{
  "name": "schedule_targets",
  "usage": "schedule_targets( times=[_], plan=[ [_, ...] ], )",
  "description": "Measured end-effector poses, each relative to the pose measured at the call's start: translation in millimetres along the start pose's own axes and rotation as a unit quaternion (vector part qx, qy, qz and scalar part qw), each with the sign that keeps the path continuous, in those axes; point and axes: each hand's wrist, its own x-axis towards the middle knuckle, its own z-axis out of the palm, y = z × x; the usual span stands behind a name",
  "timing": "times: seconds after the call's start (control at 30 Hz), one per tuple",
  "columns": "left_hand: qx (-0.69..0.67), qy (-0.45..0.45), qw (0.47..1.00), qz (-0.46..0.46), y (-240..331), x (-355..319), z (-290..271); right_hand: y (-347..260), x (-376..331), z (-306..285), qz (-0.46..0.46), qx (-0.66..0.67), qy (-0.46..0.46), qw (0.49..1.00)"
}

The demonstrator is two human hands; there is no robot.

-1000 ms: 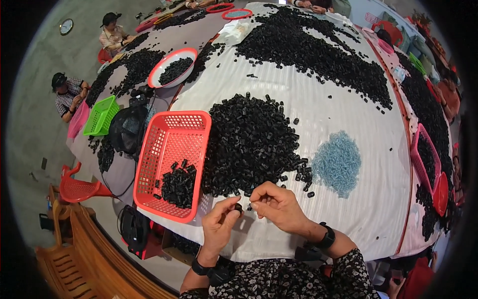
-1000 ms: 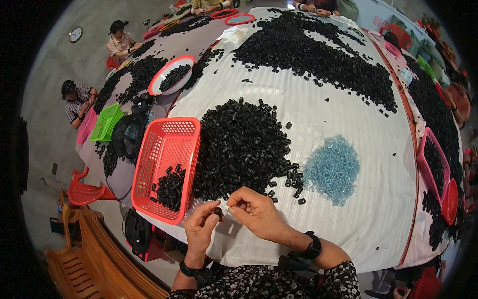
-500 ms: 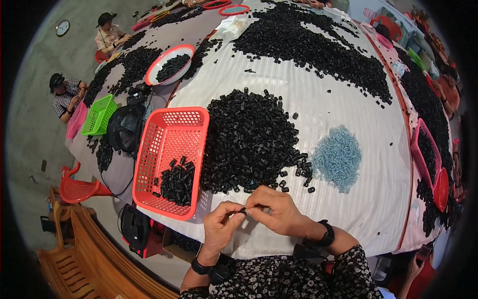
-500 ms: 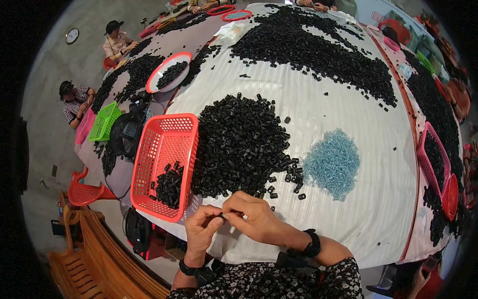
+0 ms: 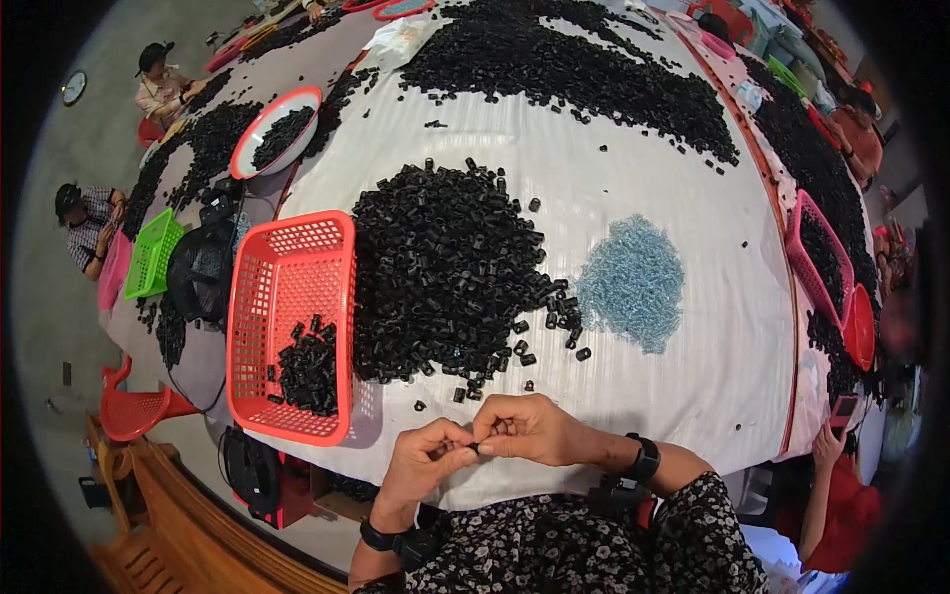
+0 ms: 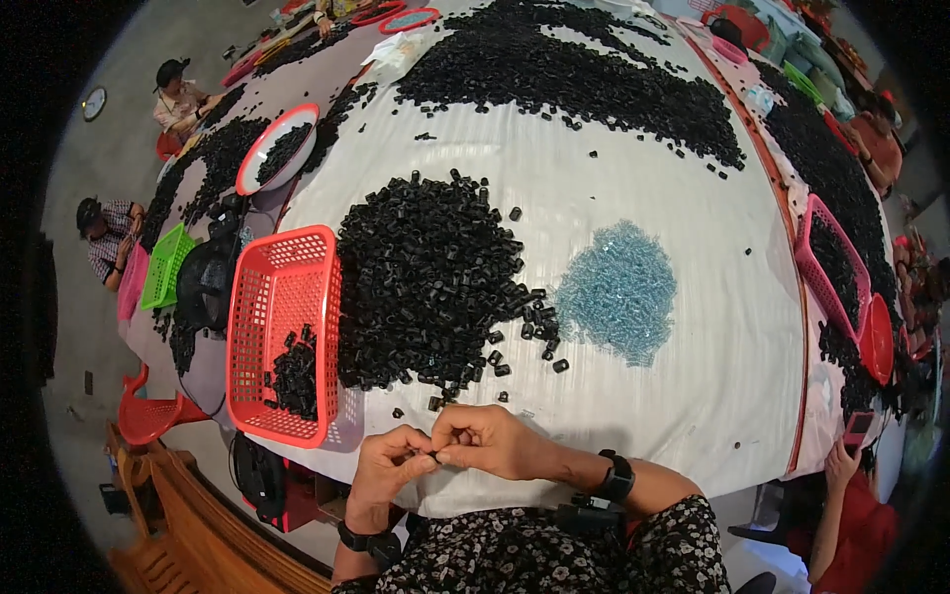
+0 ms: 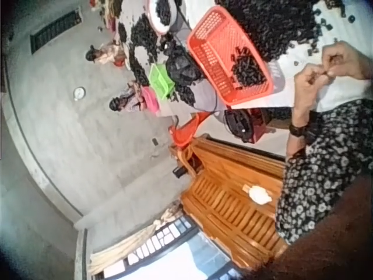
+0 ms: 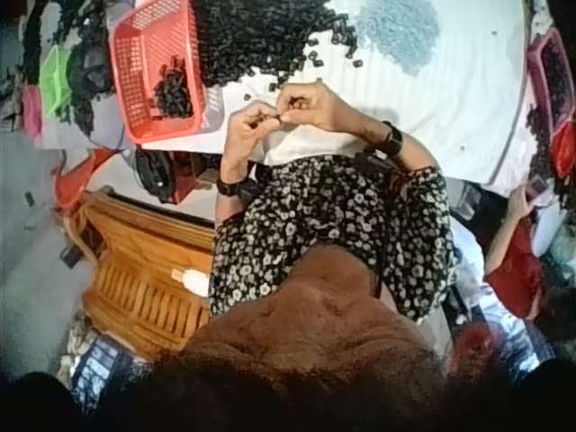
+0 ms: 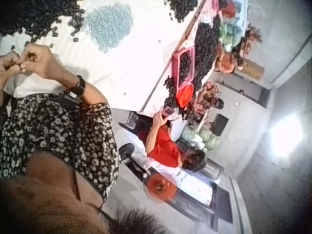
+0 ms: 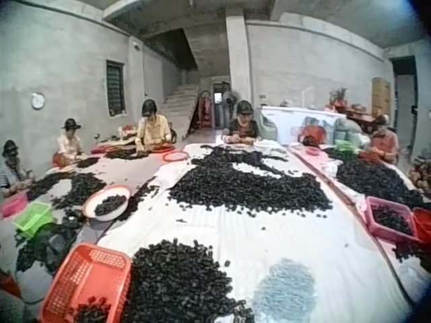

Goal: Sorting and inspecting black plastic shoe components at a production table.

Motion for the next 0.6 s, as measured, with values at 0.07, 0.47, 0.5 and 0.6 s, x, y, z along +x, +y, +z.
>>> schedule_targets(
  times=[0.07,0.47,0.5,0.6],
  plan=[
    [-0.037,-0.021,0.998,-0.034,-2,1,4,5,-4,-1,0.027,0.02,0.007,0.999],
    [-0.063,-0.006,0.997,-0.031,-6,-3,5,5,-32,-28,-0.017,-0.315,0.124,0.941],
    [-0.064,-0.005,0.997,-0.031,-10,-3,3,7,-32,-31,-0.086,-0.466,0.221,0.853],
    [-0.093,0.007,0.995,-0.027,-19,-3,3,15,-25,-33,-0.098,-0.567,0.209,0.791]
  ],
)
